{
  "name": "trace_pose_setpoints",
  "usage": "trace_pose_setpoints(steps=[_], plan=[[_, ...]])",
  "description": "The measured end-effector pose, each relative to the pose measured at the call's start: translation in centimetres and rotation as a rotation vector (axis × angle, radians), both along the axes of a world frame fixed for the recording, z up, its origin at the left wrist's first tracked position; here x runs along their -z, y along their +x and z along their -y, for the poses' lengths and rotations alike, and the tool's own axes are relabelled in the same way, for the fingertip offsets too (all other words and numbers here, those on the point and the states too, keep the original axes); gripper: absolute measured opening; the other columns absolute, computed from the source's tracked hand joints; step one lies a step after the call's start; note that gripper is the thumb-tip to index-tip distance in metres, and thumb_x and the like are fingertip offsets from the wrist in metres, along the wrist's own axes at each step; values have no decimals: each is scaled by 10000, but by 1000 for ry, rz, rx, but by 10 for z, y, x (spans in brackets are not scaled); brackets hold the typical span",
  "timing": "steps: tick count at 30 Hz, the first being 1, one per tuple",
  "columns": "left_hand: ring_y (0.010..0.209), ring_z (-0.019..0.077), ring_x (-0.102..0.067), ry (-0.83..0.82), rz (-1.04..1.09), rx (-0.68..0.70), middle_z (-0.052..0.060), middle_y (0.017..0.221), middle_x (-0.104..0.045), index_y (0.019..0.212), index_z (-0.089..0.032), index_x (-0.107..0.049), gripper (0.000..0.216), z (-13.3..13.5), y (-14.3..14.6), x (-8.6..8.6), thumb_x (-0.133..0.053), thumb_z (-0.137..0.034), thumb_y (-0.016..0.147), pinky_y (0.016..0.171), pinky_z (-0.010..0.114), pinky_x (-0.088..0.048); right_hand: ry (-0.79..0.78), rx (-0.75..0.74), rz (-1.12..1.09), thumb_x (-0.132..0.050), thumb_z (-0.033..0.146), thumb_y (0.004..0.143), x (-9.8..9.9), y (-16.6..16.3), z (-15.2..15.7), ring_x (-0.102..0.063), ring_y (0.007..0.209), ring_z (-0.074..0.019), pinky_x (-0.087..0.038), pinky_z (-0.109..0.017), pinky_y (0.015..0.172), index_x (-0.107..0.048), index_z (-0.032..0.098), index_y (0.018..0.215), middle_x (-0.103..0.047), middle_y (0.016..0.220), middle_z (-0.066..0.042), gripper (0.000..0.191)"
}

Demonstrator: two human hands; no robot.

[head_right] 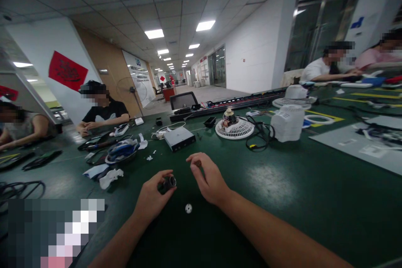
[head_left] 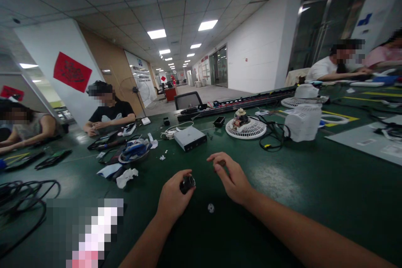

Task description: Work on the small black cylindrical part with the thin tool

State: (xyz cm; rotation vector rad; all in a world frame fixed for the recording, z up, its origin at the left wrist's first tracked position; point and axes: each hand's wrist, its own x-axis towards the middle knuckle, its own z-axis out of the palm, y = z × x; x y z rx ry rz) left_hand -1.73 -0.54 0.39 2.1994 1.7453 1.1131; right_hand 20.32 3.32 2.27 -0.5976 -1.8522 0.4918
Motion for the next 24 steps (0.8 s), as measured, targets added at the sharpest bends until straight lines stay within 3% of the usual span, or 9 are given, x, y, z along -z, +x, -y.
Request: trace_pose_setpoints(steps=[3,6,9,11,14,17,21,24], plan=[[985,244,-699,2,-12,-43,41,1072,-734,1171,-230,-638,415,0,-1,-2,-683,-182,761,915,412,-544,49,-79,235,-414,164,981,-11,3,6,-569,843,-183,-450,-309,760,-552,191,958,-621,933,-71,142],[971,241,-705,3,-3,-82,42,1057,-740,1163,-220,-640,408,0,-3,-4,-664,-172,759,897,397,-550,88,-182,583,-568,221,929,-20,0,14,-566,817,-194,-429,-314,749,-612,189,925,-633,856,-43,55],[949,236,-713,-5,6,-86,36,1041,-745,1160,-220,-643,407,0,-6,-5,-672,-182,755,883,385,-557,-9,-174,804,-789,391,777,-20,-5,17,-587,823,-220,-426,-314,713,-665,193,961,-662,854,-39,297],[949,236,-714,-11,9,-80,34,1039,-746,1165,-225,-641,407,-1,-6,-4,-682,-199,760,883,387,-558,-68,-204,875,-819,373,751,-15,-7,15,-595,807,-210,-419,-287,668,-691,196,909,-665,823,-31,270],[957,234,-712,-18,13,-54,31,1051,-742,1167,-229,-641,412,-1,-6,-3,-699,-199,759,888,389,-561,-67,-226,850,-807,318,780,-9,-8,10,-601,828,-197,-420,-270,665,-720,196,870,-673,808,-29,175],[959,223,-711,-12,22,5,30,1058,-740,1166,-228,-642,426,1,-4,-3,-708,-165,751,886,377,-567,-17,-139,710,-751,228,839,-5,-9,5,-597,829,-189,-436,-288,723,-740,195,927,-700,816,-30,94],[980,216,-707,-4,21,117,33,1068,-742,1160,-228,-646,432,3,0,-3,-732,-150,744,901,372,-565,50,-53,502,-710,135,856,0,-10,1,-588,883,-188,-450,-306,782,-750,204,984,-730,931,-36,151],[993,218,-704,-8,14,185,38,1092,-740,1173,-233,-641,465,6,3,-5,-767,-163,731,908,373,-565,80,-53,450,-729,99,824,4,-11,-1,-592,858,-187,-457,-303,752,-759,201,947,-736,904,-32,162]])
